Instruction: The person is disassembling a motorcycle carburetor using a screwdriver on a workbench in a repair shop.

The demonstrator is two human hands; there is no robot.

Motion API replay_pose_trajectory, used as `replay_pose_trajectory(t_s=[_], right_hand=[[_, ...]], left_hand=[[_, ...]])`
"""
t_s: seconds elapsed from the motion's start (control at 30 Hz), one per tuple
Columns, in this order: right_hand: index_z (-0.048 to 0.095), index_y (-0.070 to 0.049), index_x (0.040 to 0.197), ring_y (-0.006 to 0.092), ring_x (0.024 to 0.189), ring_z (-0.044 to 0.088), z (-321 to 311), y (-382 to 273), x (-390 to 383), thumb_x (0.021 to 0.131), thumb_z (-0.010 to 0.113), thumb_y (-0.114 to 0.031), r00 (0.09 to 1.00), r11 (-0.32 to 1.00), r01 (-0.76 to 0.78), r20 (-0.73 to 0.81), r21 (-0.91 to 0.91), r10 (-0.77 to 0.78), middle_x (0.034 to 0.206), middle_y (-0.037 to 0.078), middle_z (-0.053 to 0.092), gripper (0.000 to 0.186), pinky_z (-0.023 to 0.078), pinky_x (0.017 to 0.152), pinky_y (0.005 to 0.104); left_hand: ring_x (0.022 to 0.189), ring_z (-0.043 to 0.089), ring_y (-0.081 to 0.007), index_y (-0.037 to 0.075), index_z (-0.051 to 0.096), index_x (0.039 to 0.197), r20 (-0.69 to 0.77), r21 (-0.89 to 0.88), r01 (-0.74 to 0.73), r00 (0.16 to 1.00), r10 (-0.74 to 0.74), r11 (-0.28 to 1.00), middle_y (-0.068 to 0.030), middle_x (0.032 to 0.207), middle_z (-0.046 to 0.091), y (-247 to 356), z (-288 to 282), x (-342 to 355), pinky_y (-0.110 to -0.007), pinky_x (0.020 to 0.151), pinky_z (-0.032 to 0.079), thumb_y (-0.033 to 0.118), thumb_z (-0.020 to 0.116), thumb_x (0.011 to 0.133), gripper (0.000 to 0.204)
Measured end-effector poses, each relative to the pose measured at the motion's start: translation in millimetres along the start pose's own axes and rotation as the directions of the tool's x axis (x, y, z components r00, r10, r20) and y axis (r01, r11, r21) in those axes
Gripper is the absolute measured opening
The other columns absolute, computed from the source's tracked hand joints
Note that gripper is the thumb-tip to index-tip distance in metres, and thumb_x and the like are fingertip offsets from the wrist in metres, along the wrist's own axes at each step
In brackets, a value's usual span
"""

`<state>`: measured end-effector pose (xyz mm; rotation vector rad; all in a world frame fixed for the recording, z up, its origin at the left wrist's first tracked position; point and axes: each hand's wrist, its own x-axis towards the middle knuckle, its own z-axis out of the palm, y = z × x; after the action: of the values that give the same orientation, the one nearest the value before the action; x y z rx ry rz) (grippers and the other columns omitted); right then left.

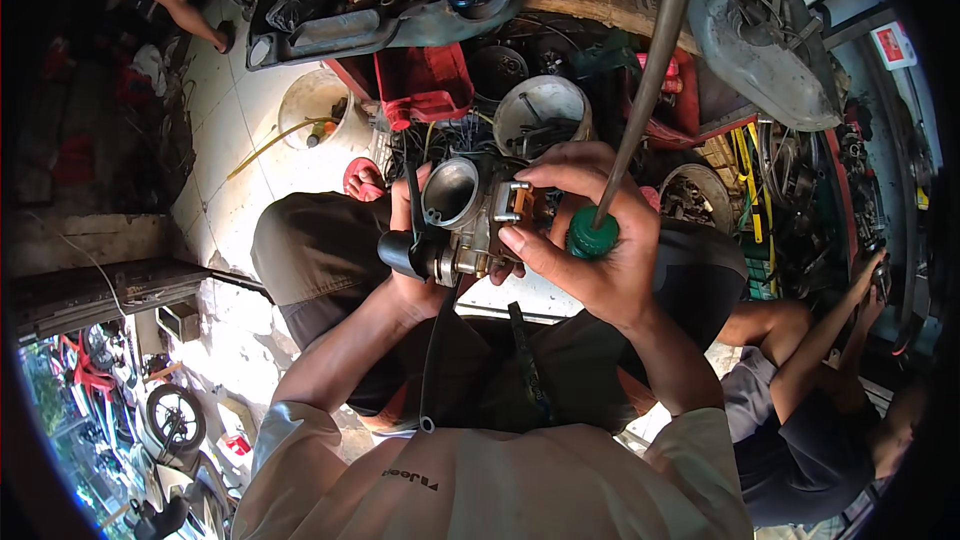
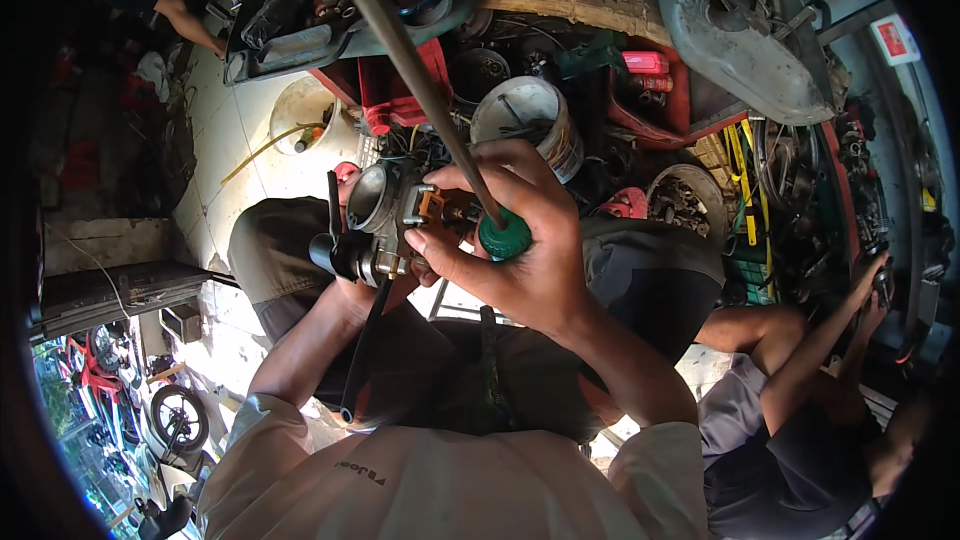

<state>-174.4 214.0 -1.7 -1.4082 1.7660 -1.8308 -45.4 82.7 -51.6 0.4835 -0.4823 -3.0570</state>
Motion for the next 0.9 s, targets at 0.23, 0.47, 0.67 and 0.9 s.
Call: replay_pose_trajectory(t_s=[0.23,0.47,0.67,0.9], right_hand=[[0.065,-0.003,0.100,0.0159,0.086,0.060,4,4,1,0.066,0.079,-0.004,0.995,0.998,-0.060,-0.078,-0.018,0.058,0.097,0.008,0.056,0.037,0.049,0.074,0.0272],[0.064,-0.003,0.096,0.0139,0.082,0.058,4,1,3,0.068,0.078,-0.005,0.991,0.993,-0.106,-0.084,-0.043,0.102,0.093,0.006,0.056,0.032,0.047,0.069,0.0252],[0.060,-0.003,0.083,0.0057,0.067,0.051,0,8,-2,0.072,0.077,-0.003,0.970,0.984,-0.162,-0.169,0.075,0.172,0.085,0.001,0.056,0.020,0.039,0.056,0.0204],[0.065,0.001,0.093,0.0018,0.048,0.049,-5,-7,9,0.082,0.070,-0.005,0.910,0.855,-0.341,-0.089,0.390,0.404,0.060,-0.002,0.056,0.013,0.033,0.042,0.0182]], left_hand=[[0.079,0.064,-0.0289,0.006,0.054,0.119,-0.008,0.031,-0.092,0.996,0.092,0.995,-0.0139,0.104,0.063,-1,4,-2,-0.039,0.065,0.053,0.070,0.031,0.083,0.077],[0.092,0.063,-0.0271,0.006,0.052,0.121,-0.034,0.162,-0.202,0.977,0.210,0.966,-0.0140,0.110,0.062,-2,2,-3,-0.041,0.071,0.053,0.067,0.037,0.083,0.073],[0.100,0.060,-0.0206,0.005,0.051,0.122,-0.166,0.266,-0.325,0.912,0.375,0.908,-0.0102,0.113,0.059,-2,10,-8,-0.038,0.088,0.049,0.052,0.049,0.085,0.059],[0.112,0.055,-0.0264,0.002,0.032,0.135,0.146,0.410,-0.506,0.858,0.493,0.759,-0.0138,0.119,0.055,15,16,-17,-0.041,0.098,0.045,-0.002,0.074,0.064,0.083]])
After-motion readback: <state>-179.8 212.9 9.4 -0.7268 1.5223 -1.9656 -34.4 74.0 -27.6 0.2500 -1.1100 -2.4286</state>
